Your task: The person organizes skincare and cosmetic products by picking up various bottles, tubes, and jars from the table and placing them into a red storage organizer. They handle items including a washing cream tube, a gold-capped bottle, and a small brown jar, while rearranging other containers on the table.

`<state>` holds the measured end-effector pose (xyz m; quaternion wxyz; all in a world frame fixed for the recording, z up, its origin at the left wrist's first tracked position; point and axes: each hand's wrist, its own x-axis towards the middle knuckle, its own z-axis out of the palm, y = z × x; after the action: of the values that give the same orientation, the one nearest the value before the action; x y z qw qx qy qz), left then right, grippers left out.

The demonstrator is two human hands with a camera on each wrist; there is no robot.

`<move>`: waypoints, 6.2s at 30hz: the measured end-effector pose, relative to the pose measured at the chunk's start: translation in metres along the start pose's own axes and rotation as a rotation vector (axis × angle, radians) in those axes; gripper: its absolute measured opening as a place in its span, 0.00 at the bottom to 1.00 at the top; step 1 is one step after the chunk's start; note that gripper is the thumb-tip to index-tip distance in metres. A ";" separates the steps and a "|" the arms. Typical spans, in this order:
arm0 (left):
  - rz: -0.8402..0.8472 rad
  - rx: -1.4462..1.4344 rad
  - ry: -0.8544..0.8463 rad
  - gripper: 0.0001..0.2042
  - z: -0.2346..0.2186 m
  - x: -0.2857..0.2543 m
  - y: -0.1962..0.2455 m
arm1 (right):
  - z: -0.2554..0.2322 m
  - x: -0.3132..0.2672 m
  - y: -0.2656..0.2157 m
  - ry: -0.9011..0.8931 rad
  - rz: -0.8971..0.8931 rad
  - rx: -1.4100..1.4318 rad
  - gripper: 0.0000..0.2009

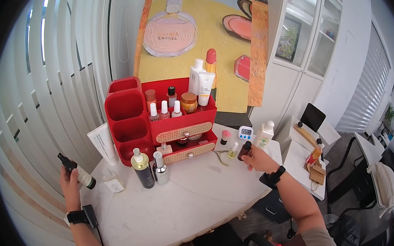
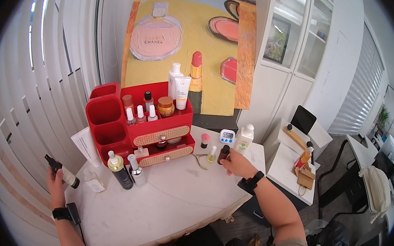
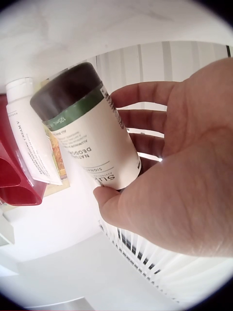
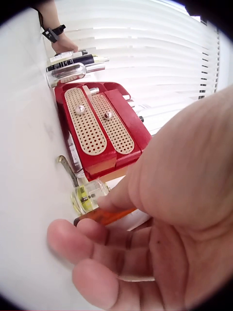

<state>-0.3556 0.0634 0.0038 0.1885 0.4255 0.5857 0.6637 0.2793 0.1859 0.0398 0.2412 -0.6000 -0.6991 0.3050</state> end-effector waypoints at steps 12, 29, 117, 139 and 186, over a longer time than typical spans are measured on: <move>0.036 -0.026 0.009 0.20 -0.002 0.000 -0.008 | -0.001 -0.003 0.002 -0.025 0.107 0.083 0.17; 0.140 -0.003 0.170 0.21 -0.013 0.003 -0.003 | -0.034 -0.080 -0.036 0.129 -0.110 -0.106 0.21; 0.249 0.209 -1.068 0.25 0.196 -0.106 0.112 | 0.114 0.018 -0.124 -0.319 -1.093 0.511 0.13; 0.287 0.174 -1.047 0.24 0.194 -0.107 0.109 | 0.120 0.018 -0.124 -0.353 -1.120 0.514 0.20; 0.232 0.120 -1.066 0.23 0.195 -0.105 0.103 | 0.118 0.017 -0.123 -0.376 -1.080 0.487 0.15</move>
<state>-0.1173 0.0797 0.0547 0.3600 0.7747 0.3950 0.3379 0.1083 0.1747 0.0453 0.3641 -0.0254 -0.8450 0.3909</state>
